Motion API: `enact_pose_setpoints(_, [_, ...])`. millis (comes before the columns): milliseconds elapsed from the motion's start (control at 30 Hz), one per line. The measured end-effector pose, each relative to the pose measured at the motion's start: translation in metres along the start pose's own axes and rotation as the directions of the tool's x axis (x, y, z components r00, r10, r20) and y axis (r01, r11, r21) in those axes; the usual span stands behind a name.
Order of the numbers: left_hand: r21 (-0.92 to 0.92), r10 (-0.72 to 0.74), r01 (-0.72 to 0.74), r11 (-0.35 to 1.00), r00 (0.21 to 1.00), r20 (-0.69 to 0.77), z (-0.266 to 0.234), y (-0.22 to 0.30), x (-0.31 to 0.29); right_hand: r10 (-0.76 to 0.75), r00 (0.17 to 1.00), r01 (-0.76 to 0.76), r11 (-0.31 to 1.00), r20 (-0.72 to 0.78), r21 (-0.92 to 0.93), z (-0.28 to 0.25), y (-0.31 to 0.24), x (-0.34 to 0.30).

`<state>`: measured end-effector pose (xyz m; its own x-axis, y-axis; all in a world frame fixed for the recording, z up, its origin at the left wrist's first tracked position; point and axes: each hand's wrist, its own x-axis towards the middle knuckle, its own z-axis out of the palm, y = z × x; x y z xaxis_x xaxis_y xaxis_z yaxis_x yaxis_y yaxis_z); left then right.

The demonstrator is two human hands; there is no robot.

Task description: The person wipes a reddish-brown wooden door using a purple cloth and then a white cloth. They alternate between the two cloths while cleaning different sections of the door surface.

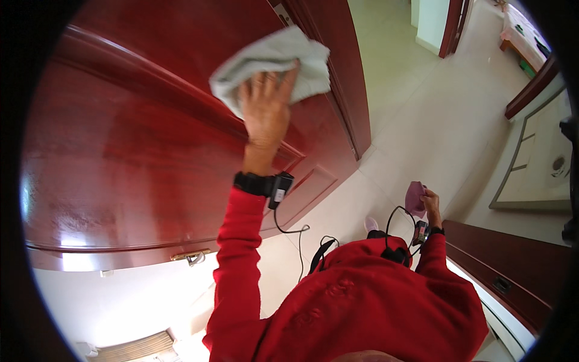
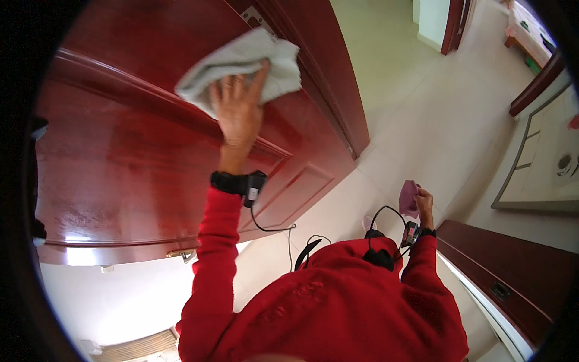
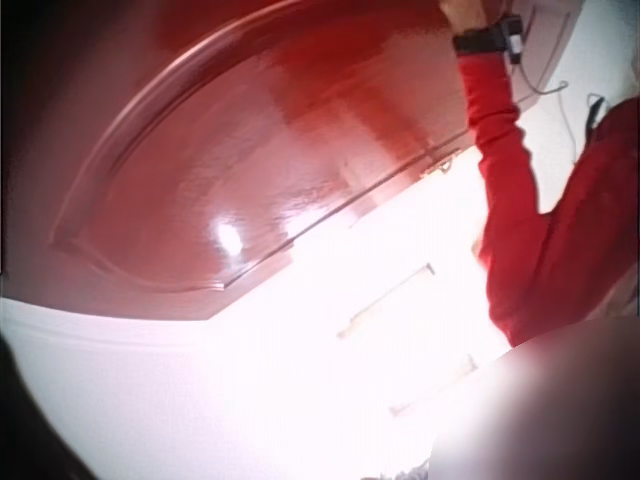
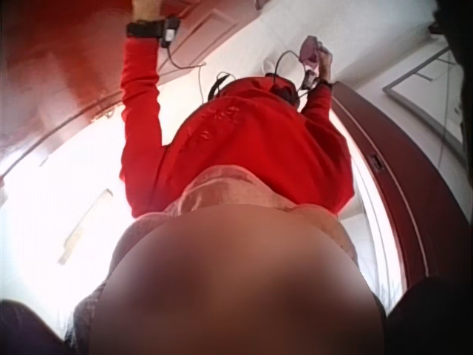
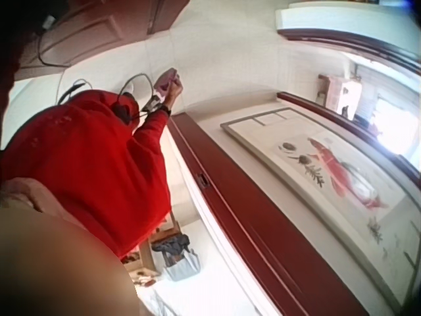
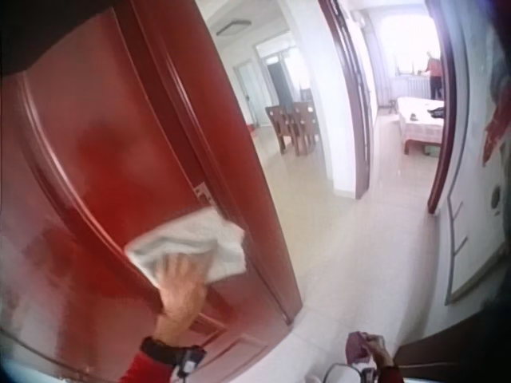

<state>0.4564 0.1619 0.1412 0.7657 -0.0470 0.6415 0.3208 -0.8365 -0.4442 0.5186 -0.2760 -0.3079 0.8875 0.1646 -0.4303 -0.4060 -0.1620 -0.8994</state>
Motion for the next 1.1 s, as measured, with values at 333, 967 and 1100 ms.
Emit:
enact_pose_setpoints(333, [-0.221,0.079,-0.032,0.975,0.976,0.203,0.076,0.048,-0.067,0.008,0.996,-0.019,0.993,-0.091,-0.119,-0.047,0.027,-0.022])
enact_pose_setpoints(967, [-0.716,0.213,0.539,0.444,0.712,0.669,0.165,0.111,-0.232,-0.012,0.978,0.026,0.998,-0.208,0.065,-0.133,0.075,-0.057])
enact_pose_setpoints(1100, [-0.602,0.077,0.796,0.056,0.598,0.798,0.120,0.069,-0.219,0.002,0.974,0.001,1.000,-0.227,0.012,-0.134,0.086,-0.043])
